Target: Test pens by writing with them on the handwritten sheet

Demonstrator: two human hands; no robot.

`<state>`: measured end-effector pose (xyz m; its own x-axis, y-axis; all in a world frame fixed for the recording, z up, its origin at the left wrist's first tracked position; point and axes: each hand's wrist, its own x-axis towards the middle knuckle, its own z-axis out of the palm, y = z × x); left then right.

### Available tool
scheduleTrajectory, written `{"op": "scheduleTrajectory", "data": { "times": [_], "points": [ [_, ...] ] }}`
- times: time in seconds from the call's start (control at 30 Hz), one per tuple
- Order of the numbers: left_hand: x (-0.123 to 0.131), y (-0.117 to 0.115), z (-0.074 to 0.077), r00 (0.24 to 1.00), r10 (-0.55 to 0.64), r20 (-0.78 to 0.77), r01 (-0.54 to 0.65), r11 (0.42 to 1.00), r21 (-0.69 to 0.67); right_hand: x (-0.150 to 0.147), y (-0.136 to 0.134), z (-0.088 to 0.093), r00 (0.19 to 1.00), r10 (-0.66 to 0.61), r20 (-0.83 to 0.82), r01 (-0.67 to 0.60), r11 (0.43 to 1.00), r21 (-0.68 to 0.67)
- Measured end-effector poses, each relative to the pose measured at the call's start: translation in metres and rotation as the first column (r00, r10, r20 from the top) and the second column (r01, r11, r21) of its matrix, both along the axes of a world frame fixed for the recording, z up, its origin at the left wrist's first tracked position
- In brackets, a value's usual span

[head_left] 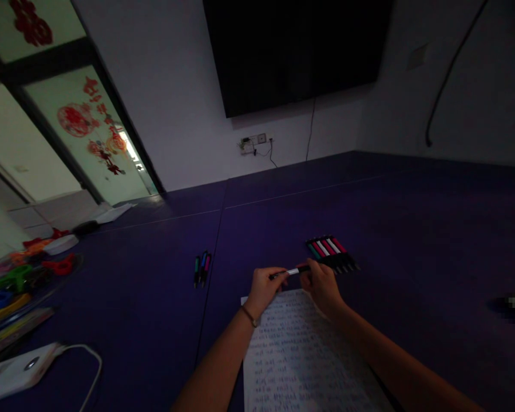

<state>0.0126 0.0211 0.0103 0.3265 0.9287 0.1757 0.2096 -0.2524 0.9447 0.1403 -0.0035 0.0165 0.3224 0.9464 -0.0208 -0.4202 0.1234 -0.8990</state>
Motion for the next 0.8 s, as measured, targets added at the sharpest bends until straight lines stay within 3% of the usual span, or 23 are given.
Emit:
{"op": "scheduleTrajectory", "data": {
  "times": [0.13, 0.27, 0.4, 0.47, 0.53, 0.6, 0.63, 0.67, 0.73, 0.8],
  "points": [
    [-0.004, 0.005, 0.002, 0.987, -0.121, 0.102, 0.141, 0.966, -0.216, 0.000, 0.001, -0.004, 0.998, 0.041, 0.056, -0.041, 0.999, 0.000],
    [-0.009, 0.010, 0.004, 0.963, -0.140, 0.230, 0.228, 0.880, -0.417, -0.003, -0.002, -0.002, 0.997, 0.034, 0.067, -0.034, 0.999, -0.005],
    [-0.012, 0.012, 0.003, 0.926, -0.193, 0.324, 0.342, 0.792, -0.506, -0.006, -0.005, 0.001, 0.995, 0.037, 0.097, -0.037, 0.999, -0.008],
    [-0.011, 0.011, 0.002, 0.930, -0.188, 0.317, 0.329, 0.811, -0.483, -0.005, -0.005, 0.002, 0.994, 0.050, 0.101, -0.051, 0.999, 0.013],
    [-0.008, 0.008, 0.001, 0.957, -0.153, 0.245, 0.237, 0.901, -0.364, -0.003, -0.004, 0.002, 0.996, 0.044, 0.077, -0.046, 0.998, 0.034],
    [-0.004, 0.004, 0.000, 0.988, -0.102, 0.112, 0.115, 0.987, -0.113, 0.000, -0.003, 0.002, 0.999, 0.007, 0.035, -0.007, 1.000, 0.022],
    [-0.002, 0.002, 0.000, 0.997, -0.071, 0.033, 0.069, 0.996, 0.049, 0.001, -0.002, 0.002, 1.000, -0.017, 0.016, 0.017, 1.000, 0.006],
    [-0.001, 0.000, -0.001, 0.998, -0.034, -0.045, 0.043, 0.976, 0.212, 0.002, -0.001, 0.002, 0.999, -0.033, 0.000, 0.033, 0.999, -0.011],
    [0.000, -0.003, -0.003, 0.982, 0.063, -0.180, 0.032, 0.876, 0.481, 0.003, 0.000, 0.002, 0.999, -0.034, -0.021, 0.034, 0.999, -0.035],
    [0.000, -0.005, -0.004, 0.949, 0.165, -0.269, 0.049, 0.766, 0.641, 0.003, 0.001, 0.001, 0.999, -0.004, -0.048, 0.002, 0.999, -0.049]
  ]
}}
